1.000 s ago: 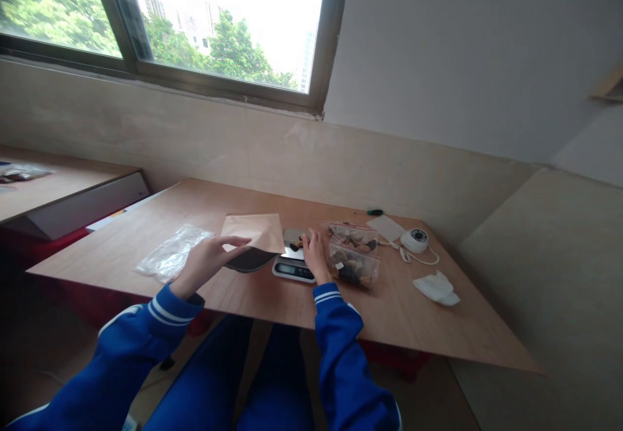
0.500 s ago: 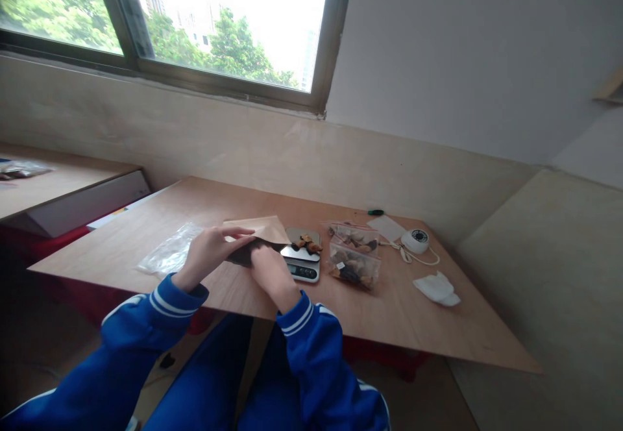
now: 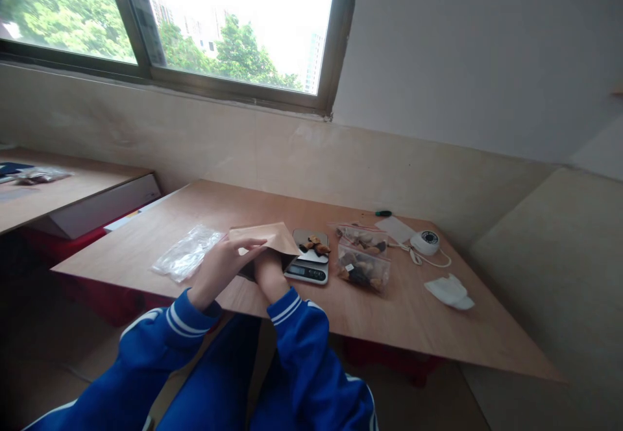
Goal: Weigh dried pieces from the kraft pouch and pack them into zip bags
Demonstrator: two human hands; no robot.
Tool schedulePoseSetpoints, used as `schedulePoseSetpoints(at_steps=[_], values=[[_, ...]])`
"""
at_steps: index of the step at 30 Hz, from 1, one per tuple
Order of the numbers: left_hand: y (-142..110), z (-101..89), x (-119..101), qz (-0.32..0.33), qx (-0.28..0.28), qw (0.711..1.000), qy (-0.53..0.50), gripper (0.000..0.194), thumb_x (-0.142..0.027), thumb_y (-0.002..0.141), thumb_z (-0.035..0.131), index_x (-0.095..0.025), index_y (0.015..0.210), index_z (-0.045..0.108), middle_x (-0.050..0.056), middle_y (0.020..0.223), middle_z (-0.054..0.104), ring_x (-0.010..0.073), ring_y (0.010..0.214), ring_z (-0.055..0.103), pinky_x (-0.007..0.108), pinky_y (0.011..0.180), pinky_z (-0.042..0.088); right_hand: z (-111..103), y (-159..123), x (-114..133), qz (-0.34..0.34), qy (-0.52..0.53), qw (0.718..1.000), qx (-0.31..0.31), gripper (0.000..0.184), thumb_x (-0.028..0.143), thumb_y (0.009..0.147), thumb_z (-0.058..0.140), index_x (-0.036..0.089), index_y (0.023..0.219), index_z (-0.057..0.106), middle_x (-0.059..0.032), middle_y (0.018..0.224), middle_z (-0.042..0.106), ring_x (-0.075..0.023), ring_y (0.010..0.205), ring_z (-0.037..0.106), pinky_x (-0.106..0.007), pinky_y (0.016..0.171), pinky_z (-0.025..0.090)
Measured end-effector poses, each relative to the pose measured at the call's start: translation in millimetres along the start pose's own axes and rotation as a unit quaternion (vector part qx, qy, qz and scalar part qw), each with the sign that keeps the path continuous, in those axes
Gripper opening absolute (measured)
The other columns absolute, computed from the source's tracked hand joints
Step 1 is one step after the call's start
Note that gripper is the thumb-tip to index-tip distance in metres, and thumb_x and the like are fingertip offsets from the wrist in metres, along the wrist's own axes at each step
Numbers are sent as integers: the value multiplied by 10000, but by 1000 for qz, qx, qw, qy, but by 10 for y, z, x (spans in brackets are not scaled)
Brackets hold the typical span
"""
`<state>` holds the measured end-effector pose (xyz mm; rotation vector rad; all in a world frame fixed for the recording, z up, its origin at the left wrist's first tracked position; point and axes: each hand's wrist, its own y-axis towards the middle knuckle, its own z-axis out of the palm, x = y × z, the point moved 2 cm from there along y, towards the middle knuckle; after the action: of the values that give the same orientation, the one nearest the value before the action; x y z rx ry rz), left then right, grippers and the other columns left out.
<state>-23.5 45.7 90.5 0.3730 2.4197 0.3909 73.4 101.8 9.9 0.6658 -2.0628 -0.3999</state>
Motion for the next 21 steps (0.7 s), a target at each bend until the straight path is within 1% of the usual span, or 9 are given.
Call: schedulePoseSetpoints(at_steps=[2, 4, 6, 7, 8, 10, 13, 18, 21], values=[[17, -8, -6, -1, 4, 1000, -12, 295, -491, 831, 550, -329, 997, 732, -27, 853, 757, 206, 785, 691, 269, 683, 470, -100, -78, 45, 24, -26, 999, 10, 262, 133, 900, 487, 218, 1090, 646, -68, 1120, 659, -263, 1055, 598, -400, 964, 445], [36, -18, -9, -5, 15, 1000, -21, 288, -487, 823, 562, -326, 983, 738, -21, 870, 758, 199, 769, 688, 264, 673, 466, -237, -182, 157, 39, -46, 998, 26, 369, 55, 851, 488, 215, 1152, 630, -71, 1120, 676, -282, 1062, 606, -405, 964, 447], [59, -34, -2, -9, 16, 1000, -21, 295, -487, 822, 559, -319, 983, 741, -12, 875, 759, 198, 768, 687, 262, 668, 460, -392, -286, 325, 40, -50, 997, 45, 464, 3, 812, 482, 242, 1188, 613, -60, 1126, 683, -266, 1035, 628, -390, 922, 481], [73, -44, 5, -10, 15, 1000, -18, 304, -491, 825, 550, -318, 988, 740, -9, 871, 759, 198, 766, 686, 263, 665, 457, -468, -328, 419, 35, -51, 997, 56, 488, -20, 801, 467, 256, 1172, 625, -51, 1110, 690, -254, 1014, 637, -381, 902, 493], [88, -54, 15, -12, 14, 1000, -14, 312, -497, 828, 541, -319, 991, 739, -9, 860, 760, 198, 762, 685, 263, 662, 455, -541, -362, 511, 28, -49, 996, 66, 494, -36, 797, 452, 263, 1139, 645, -44, 1086, 698, -244, 1005, 638, -376, 896, 495], [123, -73, 39, -18, 12, 1000, -5, 315, -503, 829, 534, -325, 988, 740, -13, 840, 760, 197, 756, 684, 262, 653, 452, -667, -403, 666, 4, -37, 996, 77, 473, -41, 810, 433, 268, 1070, 679, -33, 1066, 699, -222, 1036, 618, -373, 932, 474], [177, -97, 71, -30, 3, 1000, 1, 297, -505, 816, 549, -335, 962, 744, -23, 864, 760, 193, 754, 681, 253, 636, 452, -798, -426, 757, -20, -3, 998, 52, 402, 13, 856, 440, 274, 1030, 691, -20, 1069, 690, -188, 1080, 590, -360, 992, 434], [236, -93, 88, -43, -9, 999, 6, 269, -483, 812, 568, -336, 951, 745, -28, 843, 760, 190, 735, 679, 249, 638, 452, -914, -469, 631, -11, 28, 999, -19, 291, 125, 893, 495, 296, 1043, 676, -5, 1094, 687, -181, 1173, 550, -353, 1023, 409], [264, -61, 106, -43, -7, 999, 1, 266, -467, 811, 580, -335, 981, 736, -29, 868, 761, 198, 785, 683, 251, 650, 446, -978, -510, 573, 8, 57, 996, -69, 230, 167, 887, 528, 283, 1018, 677, -13, 1064, 699, -189, 1166, 563, -345, 993, 438]])
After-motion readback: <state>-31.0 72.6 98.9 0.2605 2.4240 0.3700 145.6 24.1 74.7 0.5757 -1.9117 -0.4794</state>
